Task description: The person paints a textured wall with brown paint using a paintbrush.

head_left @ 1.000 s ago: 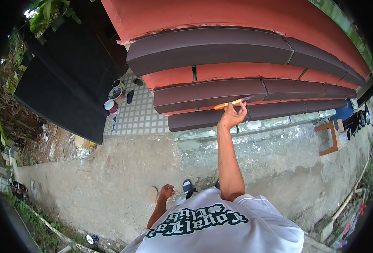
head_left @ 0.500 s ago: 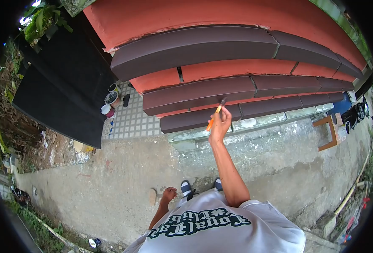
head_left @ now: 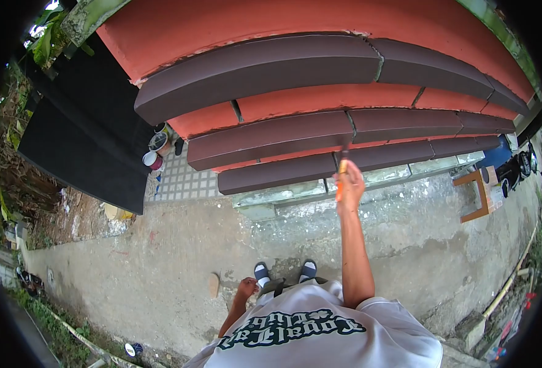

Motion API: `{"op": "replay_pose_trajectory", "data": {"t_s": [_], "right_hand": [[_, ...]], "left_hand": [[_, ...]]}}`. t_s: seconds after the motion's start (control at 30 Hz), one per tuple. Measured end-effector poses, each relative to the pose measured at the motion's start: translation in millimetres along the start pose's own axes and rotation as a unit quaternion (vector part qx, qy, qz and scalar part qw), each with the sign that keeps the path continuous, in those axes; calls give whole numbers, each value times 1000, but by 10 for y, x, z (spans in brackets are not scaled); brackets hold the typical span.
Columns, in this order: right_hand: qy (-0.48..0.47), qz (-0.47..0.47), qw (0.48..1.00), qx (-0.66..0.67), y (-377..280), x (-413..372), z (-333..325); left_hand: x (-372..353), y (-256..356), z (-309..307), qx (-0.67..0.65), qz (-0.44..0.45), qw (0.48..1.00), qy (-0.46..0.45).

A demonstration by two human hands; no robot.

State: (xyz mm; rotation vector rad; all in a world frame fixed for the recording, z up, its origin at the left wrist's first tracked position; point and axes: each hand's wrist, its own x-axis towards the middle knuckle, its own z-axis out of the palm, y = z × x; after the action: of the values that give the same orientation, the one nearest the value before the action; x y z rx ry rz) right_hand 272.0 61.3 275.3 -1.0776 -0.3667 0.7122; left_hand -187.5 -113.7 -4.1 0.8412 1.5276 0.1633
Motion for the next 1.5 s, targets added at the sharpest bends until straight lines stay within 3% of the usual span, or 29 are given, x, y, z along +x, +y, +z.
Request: {"op": "replay_pose_trajectory", "data": {"t_s": [0.1,0.23,0.3,0.43,0.5,0.67,0.87,1.07,1.27,1.37,1.5], "right_hand": [[56,-60,996,42,-174,135,-177],[-41,-10,999,33,-73,-94,287],[-99,-30,994,22,149,-294,616],[-252,83,964,-11,205,-584,884],[-272,124,954,-30,185,-560,908],[-175,84,981,-31,-20,-108,395],[38,-16,998,39,-114,56,70],[-62,0,997,-53,199,-517,886],[-209,148,965,-57,188,-940,1333],[-149,93,979,-107,59,-705,1102],[25,11,995,-99,-9,-413,616]], "left_hand": [[1,-45,76,3,10,1000,-5],[-13,-74,155,6,13,1000,-2],[-75,-4,178,2,8,1000,4],[-75,-56,126,-22,0,999,26],[-101,-80,61,-20,7,999,27],[-205,-133,-116,-67,-6,997,39],[-178,-283,-360,-68,-6,997,30],[-69,-336,-604,-67,-3,998,23],[21,-372,-875,-52,-4,998,21],[40,-383,-1010,-52,1,999,18],[5,-375,-1169,-57,5,998,12]]}}
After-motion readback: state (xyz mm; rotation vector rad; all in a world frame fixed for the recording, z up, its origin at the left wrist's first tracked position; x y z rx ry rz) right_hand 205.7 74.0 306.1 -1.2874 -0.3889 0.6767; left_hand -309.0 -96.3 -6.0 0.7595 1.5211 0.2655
